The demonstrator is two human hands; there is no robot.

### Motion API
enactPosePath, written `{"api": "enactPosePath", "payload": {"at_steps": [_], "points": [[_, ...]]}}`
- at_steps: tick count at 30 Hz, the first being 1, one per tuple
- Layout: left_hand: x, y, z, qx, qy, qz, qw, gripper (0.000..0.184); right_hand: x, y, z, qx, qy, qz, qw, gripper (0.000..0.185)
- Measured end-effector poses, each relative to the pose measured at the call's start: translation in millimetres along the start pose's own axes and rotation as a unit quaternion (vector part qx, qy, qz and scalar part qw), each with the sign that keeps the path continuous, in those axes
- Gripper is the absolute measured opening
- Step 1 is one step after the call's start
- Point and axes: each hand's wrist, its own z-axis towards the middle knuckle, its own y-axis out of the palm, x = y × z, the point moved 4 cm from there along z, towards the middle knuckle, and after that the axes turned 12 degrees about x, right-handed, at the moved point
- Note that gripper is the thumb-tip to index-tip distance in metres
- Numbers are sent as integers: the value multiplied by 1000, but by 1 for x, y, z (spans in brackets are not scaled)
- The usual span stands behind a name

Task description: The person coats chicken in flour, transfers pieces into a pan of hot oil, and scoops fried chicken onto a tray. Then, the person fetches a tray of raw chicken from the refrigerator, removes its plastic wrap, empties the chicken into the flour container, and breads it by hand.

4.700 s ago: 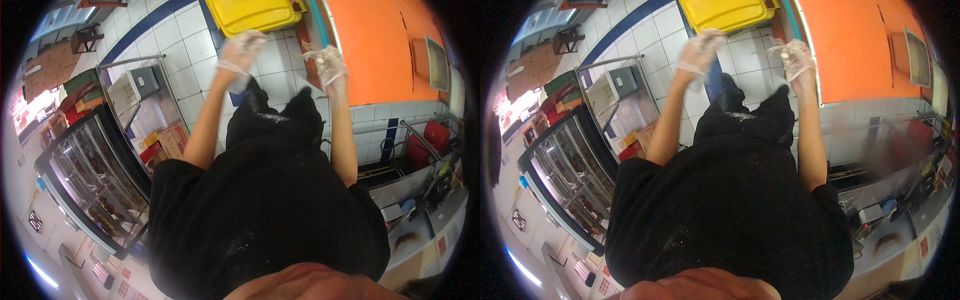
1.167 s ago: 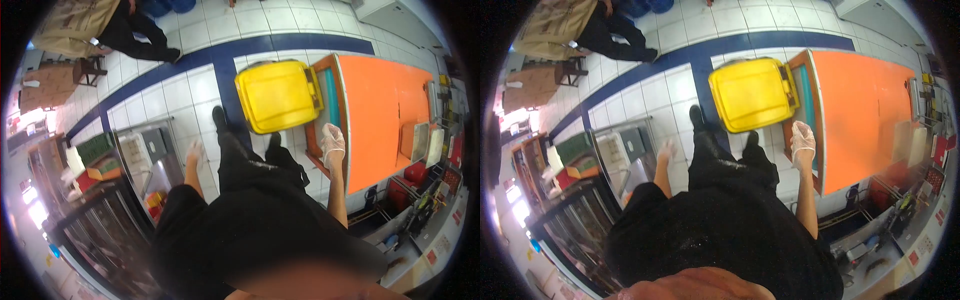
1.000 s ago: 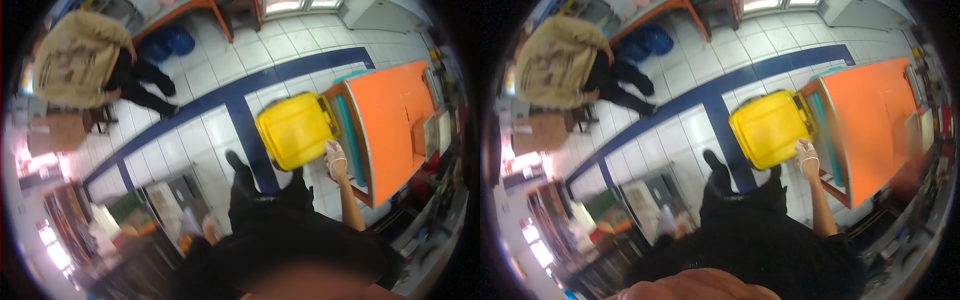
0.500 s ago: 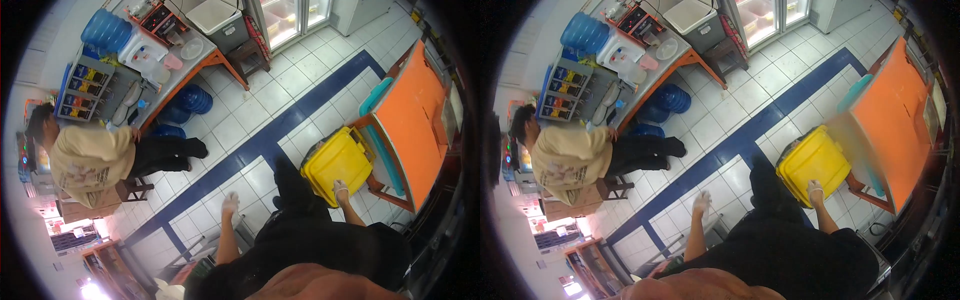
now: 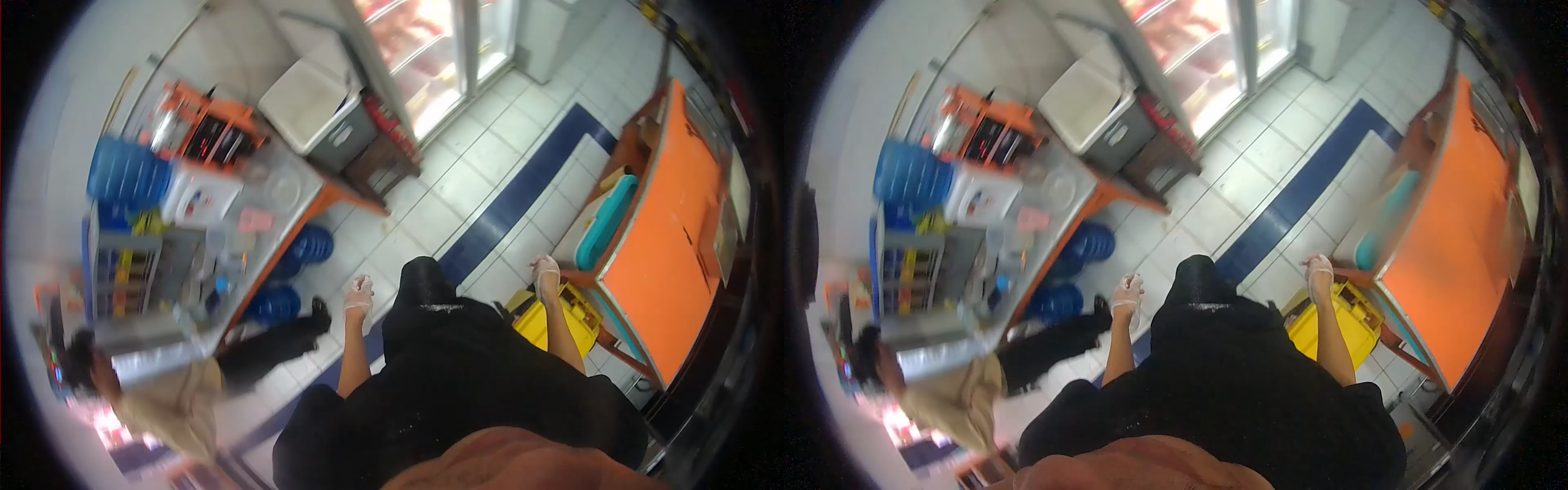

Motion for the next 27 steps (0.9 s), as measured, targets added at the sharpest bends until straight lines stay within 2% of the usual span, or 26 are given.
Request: {"api": "enactPosePath", "payload": {"at_steps": [2, 3, 5, 7, 10, 11, 13, 15, 16, 17, 19, 22, 25, 26, 27], "points": [[86, 53, 47, -35, 38, -15, 999, 42, -40, 40, 50, 0, -62, 71, 996, 18], [126, 88, 75, -56, 106, -2, 993, 42, -63, 59, 71, 2, -99, 90, 991, 19], [210, 157, 132, -88, 233, 21, 968, 42, -83, 69, 123, 50, -62, 39, 996, 19], [348, 208, 153, -150, 357, 137, 912, 43, -90, 67, 172, 90, -40, 0, 995, 20], [529, 295, 193, -151, 470, 165, 854, 40, -79, 39, 217, 212, -84, -214, 950, 28], [585, 324, 203, -131, 505, 194, 831, 39, -59, 16, 234, 229, -141, -282, 921, 30], [714, 378, 211, -141, 588, 270, 750, 38, -15, -25, 232, 294, -72, -314, 900, 30], [821, 431, 225, -131, 629, 306, 702, 37, -40, -10, 215, 327, 17, -94, 940, 26], [866, 471, 241, -106, 655, 362, 654, 36, -52, -2, 205, 352, 55, 16, 934, 24], [901, 506, 257, -80, 676, 417, 603, 36, -63, 3, 202, 375, 89, 45, 922, 24], [972, 525, 256, -26, 703, 427, 568, 32, -87, 6, 219, 399, 116, 29, 909, 24], [1039, 591, 307, 40, 594, 577, 559, 37, -125, -10, 275, 400, 124, -46, 907, 26], [1058, 610, 315, 96, 525, 620, 575, 41, -178, -46, 361, 367, 77, -118, 919, 28], [1062, 605, 307, 88, 446, 533, 713, 40, -201, -61, 396, 353, 53, -137, 924, 29], [1065, 600, 299, 100, 366, 417, 826, 39, -227, -75, 433, 334, 21, -141, 932, 30]]}}
